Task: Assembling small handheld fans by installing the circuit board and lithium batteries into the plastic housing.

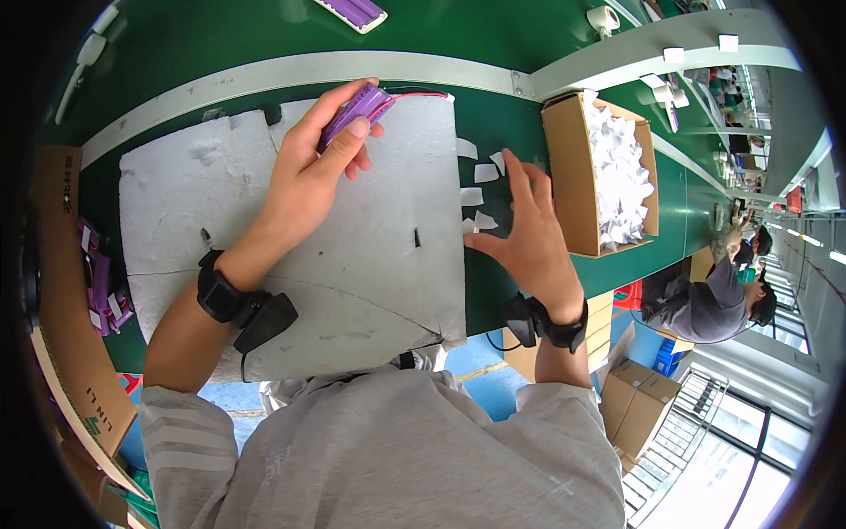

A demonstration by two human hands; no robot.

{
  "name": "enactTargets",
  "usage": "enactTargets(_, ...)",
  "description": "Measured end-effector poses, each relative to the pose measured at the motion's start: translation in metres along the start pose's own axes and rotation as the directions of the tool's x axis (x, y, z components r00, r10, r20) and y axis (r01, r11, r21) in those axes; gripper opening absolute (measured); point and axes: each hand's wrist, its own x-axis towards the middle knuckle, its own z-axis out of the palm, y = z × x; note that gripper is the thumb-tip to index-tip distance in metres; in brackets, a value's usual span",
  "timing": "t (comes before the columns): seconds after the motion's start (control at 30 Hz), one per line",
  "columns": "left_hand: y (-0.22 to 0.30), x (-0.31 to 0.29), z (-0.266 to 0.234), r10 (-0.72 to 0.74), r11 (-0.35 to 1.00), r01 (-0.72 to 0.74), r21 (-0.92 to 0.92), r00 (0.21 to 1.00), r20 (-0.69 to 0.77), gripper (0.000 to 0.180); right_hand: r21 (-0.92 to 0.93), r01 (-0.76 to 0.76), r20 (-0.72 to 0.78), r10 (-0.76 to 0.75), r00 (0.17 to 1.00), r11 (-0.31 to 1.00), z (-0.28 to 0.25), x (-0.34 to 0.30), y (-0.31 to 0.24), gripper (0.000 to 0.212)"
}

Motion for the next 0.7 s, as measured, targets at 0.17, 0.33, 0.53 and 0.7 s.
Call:
enactTargets(0.17, 0.000, 0.000, 0.000, 0.007, 1.000, -0.007, 0.016, 1.000, 0.004, 0.038, -0.007, -0.018, 0.150, 0.019, 0.989, 1.000, -0.006, 0.022, -0.001, 0.100)
enactTargets(0.33, 0.000, 0.001, 0.002, 0.007, 0.999, -0.007, 0.036, 1.000, 0.016, 0.037, 0.072, 0.058, 0.214, -0.072, 0.974, 0.996, -0.009, 0.047, 0.000, 0.093)
enactTargets(0.53, -0.001, 0.001, 0.001, 0.010, 0.999, -0.011, 0.052, 1.000, 0.019, 0.037, 0.103, 0.084, 0.233, -0.106, 0.967, 0.991, -0.007, 0.051, 0.001, 0.068)
enactTargets(0.7, -0.001, 0.001, 0.001, 0.016, 0.998, -0.017, 0.067, 1.000, 0.018, 0.037, 0.141, 0.080, 0.173, -0.104, 0.979, 0.987, -0.004, 0.042, 0.005, 0.044)
